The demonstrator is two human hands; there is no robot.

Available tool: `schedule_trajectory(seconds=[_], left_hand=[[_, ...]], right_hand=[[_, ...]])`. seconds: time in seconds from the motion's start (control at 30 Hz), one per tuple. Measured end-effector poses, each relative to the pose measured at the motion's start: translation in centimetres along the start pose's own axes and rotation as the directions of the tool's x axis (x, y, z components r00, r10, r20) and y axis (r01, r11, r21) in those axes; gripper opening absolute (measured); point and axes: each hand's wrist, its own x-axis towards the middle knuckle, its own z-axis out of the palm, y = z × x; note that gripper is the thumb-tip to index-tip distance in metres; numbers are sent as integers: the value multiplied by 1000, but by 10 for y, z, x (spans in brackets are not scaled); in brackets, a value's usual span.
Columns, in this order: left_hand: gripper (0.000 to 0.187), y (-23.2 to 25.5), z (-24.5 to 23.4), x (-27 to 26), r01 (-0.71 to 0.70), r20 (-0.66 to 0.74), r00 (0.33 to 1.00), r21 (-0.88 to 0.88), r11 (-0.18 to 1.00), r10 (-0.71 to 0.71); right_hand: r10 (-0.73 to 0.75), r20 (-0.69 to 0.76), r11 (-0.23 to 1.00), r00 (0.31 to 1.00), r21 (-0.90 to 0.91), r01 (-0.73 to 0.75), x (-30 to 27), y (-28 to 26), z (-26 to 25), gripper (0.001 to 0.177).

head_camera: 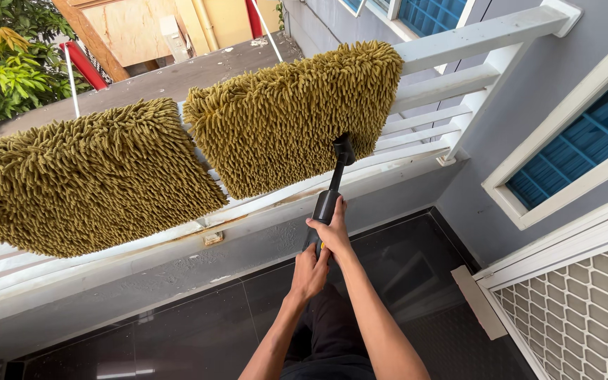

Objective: The person uses a handheld vacuum with a brush attachment to clean two green shaggy mats hanging on a balcony railing.

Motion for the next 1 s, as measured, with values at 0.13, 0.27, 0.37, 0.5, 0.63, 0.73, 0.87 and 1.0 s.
schedule_trajectory(seconds=[0.13,0.27,0.37,0.5,0.63,0.73,0.87,1.0], left_hand=[[44,9,1,-5,24,33,999,25,999,-25],[43,37,5,14,-60,84,995,55,997,56],[44,57,8,30,-110,104,989,69,992,102],[46,67,5,55,-161,102,983,89,983,152],[46,52,-8,51,-85,66,995,124,989,77],[46,34,-23,39,-53,38,998,111,992,49],[47,11,-42,23,3,-7,1000,104,995,-2],[49,-3,-66,0,54,-58,997,130,990,-47]], right_hand=[[-82,-97,994,992,61,89,-6,1,-10,110],[-39,-168,991,985,118,59,-12,-48,-36,106],[-75,-193,977,978,184,111,-8,-75,-48,104],[-109,-211,965,971,213,154,19,-78,-49,101],[-154,-192,985,969,48,166,30,-58,-32,97],[-144,-134,989,980,-6,145,23,-48,-12,97],[-176,-64,984,982,-31,175,9,-25,11,97],[-310,19,943,950,-124,310,6,26,25,90]])
